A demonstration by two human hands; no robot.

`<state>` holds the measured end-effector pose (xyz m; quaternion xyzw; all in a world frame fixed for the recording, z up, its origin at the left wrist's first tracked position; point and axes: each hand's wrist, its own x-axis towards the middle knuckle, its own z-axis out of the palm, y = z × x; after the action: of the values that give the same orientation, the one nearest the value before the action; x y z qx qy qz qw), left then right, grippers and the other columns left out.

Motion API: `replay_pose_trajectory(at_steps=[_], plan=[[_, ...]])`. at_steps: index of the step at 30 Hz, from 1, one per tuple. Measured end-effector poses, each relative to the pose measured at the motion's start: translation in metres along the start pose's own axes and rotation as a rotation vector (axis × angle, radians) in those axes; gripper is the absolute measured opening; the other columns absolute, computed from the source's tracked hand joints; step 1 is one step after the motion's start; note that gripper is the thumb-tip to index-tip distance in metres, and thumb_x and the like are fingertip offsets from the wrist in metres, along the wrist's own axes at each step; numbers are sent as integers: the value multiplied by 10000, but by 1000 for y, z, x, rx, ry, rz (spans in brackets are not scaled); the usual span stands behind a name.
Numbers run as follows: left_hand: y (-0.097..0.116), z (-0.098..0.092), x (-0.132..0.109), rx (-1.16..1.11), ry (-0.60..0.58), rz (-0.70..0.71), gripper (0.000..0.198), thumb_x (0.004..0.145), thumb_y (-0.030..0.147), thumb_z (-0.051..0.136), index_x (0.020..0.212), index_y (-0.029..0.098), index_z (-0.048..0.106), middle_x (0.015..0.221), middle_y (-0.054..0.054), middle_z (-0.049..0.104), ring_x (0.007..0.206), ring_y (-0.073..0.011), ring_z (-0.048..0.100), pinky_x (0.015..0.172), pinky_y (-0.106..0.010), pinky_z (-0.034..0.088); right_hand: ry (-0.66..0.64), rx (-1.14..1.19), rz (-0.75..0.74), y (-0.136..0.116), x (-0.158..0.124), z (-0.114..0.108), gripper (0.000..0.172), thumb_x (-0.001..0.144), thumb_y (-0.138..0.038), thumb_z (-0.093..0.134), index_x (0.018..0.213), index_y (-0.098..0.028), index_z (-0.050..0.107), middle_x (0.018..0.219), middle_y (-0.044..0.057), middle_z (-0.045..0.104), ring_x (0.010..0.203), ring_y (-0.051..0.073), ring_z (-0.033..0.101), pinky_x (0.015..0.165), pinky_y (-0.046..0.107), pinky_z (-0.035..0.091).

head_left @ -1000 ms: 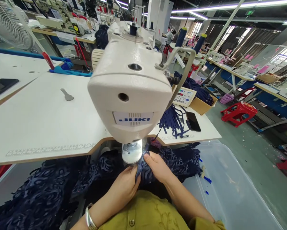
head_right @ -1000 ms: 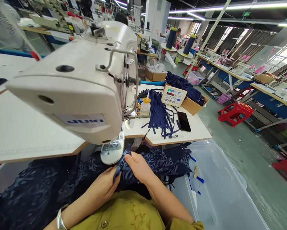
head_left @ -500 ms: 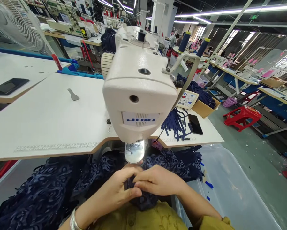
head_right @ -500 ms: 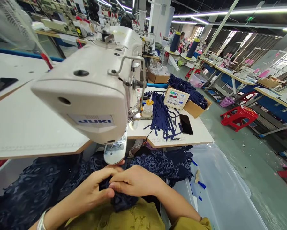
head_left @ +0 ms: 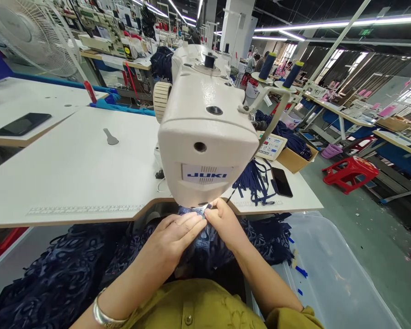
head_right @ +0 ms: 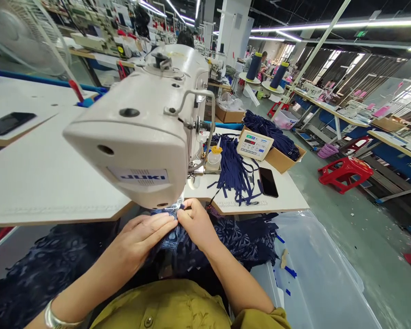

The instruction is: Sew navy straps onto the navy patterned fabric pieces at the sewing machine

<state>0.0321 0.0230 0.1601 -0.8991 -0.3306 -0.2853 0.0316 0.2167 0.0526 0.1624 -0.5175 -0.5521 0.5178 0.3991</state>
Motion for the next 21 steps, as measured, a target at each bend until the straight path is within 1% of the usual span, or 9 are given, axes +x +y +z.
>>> replay_pose_trajectory(at_steps=[2, 4, 7, 10, 12, 15, 18, 21], plan=[[2, 2, 1, 21, 28, -74, 445, 931, 53, 312, 1279, 217, 535, 1263, -30, 636, 1211, -142, 522, 979, -331, 314, 6, -16, -4, -2, 5, -3, 83, 835, -290, 522, 842, -215, 487, 540, -94, 397, 493, 99, 351, 515, 217, 318], [7, 1, 3, 74, 54, -117, 433, 927, 52, 315, 1233, 225, 567, 1223, -24, 662, 1155, -155, 562, 929, -357, 307, -4, -72, -47, -5, 11, -6, 63, 833, -270, 516, 850, -213, 494, 538, -94, 393, 488, 101, 357, 515, 220, 316], [15, -3, 6, 178, 47, -153, 396, 922, 67, 351, 1200, 219, 589, 1194, -23, 679, 1100, -184, 595, 890, -380, 299, -34, -158, -109, -8, 19, -8, 41, 830, -227, 496, 864, -214, 478, 518, -104, 357, 480, 100, 344, 511, 220, 292], [20, -5, 9, 251, 41, -203, 383, 922, 80, 357, 1180, 216, 605, 1184, -31, 684, 1093, -205, 598, 880, -388, 300, -7, -278, -157, -10, 24, -9, 52, 820, -189, 483, 866, -211, 470, 510, -106, 338, 507, 105, 368, 524, 221, 279], [21, -5, 10, 289, 39, -230, 379, 917, 83, 366, 1169, 215, 615, 1168, -31, 690, 1079, -214, 601, 870, -391, 304, 5, -354, -185, -11, 26, -9, 60, 817, -174, 473, 867, -207, 476, 523, -99, 364, 525, 110, 384, 533, 226, 283], [22, -5, 12, 334, 34, -242, 366, 900, 84, 403, 1170, 201, 621, 1144, -26, 698, 1036, -219, 611, 845, -393, 310, 21, -425, -204, -10, 28, -9, 79, 815, -178, 462, 874, -196, 510, 553, -79, 443, 546, 120, 422, 557, 233, 322], [24, -6, 14, 352, 24, -240, 373, 881, 82, 430, 1180, 198, 620, 1146, -22, 697, 1016, -220, 608, 829, -391, 314, 35, -455, -220, -10, 29, -9, 139, 819, -196, 461, 916, -184, 558, 586, -50, 523, 599, 138, 494, 606, 240, 381], [26, -6, 15, 358, 18, -256, 382, 871, 72, 437, 1177, 201, 627, 1146, -23, 696, 1011, -223, 601, 813, -387, 317, 28, -474, -226, -11, 28, -10, 170, 827, -206, 460, 943, -172, 580, 591, -40, 544, 621, 146, 523, 628, 242, 405]])
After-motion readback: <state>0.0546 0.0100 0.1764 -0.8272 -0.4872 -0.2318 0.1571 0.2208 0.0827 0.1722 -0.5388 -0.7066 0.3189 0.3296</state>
